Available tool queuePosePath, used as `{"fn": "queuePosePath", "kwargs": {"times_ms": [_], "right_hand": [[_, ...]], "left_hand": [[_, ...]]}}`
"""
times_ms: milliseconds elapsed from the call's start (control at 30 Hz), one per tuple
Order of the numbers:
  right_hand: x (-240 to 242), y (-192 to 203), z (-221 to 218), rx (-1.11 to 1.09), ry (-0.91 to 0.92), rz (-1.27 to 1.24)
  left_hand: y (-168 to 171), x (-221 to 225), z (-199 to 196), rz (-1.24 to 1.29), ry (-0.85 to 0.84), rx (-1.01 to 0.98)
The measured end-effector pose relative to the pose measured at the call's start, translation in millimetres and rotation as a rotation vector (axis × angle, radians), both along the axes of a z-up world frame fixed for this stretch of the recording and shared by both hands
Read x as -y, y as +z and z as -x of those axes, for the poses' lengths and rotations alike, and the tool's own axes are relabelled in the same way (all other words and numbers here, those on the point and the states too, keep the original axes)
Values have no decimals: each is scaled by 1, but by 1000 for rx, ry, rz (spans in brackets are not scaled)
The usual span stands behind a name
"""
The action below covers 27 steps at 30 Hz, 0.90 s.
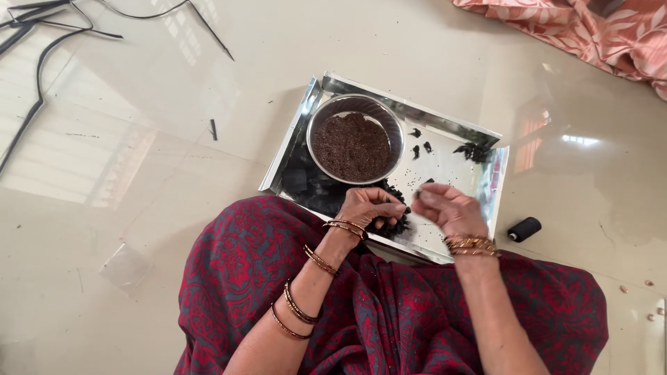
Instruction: The person sorts and cleans small dark seeds on a tray while sitting on the floor.
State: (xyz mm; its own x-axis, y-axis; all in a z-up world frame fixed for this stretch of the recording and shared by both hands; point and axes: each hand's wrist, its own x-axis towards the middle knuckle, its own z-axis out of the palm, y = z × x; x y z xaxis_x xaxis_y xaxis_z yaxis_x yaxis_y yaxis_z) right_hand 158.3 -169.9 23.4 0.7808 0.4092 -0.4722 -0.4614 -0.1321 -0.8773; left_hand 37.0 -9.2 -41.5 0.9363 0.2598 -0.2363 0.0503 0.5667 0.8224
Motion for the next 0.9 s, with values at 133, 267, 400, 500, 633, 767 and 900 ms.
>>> {"fn": "queuePosePath", "kwargs": {"times_ms": [133,267,400,500,633,767,900], "right_hand": [[8,-38,3,-55,86,-146],[10,-38,7,-96,94,-257],[8,-22,19,-97,102,-208],[6,-17,27,-43,116,-182],[6,-9,30,-29,147,-184],[10,-9,32,38,241,-216],[10,-17,37,102,179,-177]], "left_hand": [[6,1,1,-8,33,4],[15,-1,3,-9,40,7],[15,0,3,-44,56,-25],[9,0,2,-45,81,-56],[9,-2,3,-13,59,-38],[7,-3,3,20,33,-9],[7,-1,3,36,36,0]]}}
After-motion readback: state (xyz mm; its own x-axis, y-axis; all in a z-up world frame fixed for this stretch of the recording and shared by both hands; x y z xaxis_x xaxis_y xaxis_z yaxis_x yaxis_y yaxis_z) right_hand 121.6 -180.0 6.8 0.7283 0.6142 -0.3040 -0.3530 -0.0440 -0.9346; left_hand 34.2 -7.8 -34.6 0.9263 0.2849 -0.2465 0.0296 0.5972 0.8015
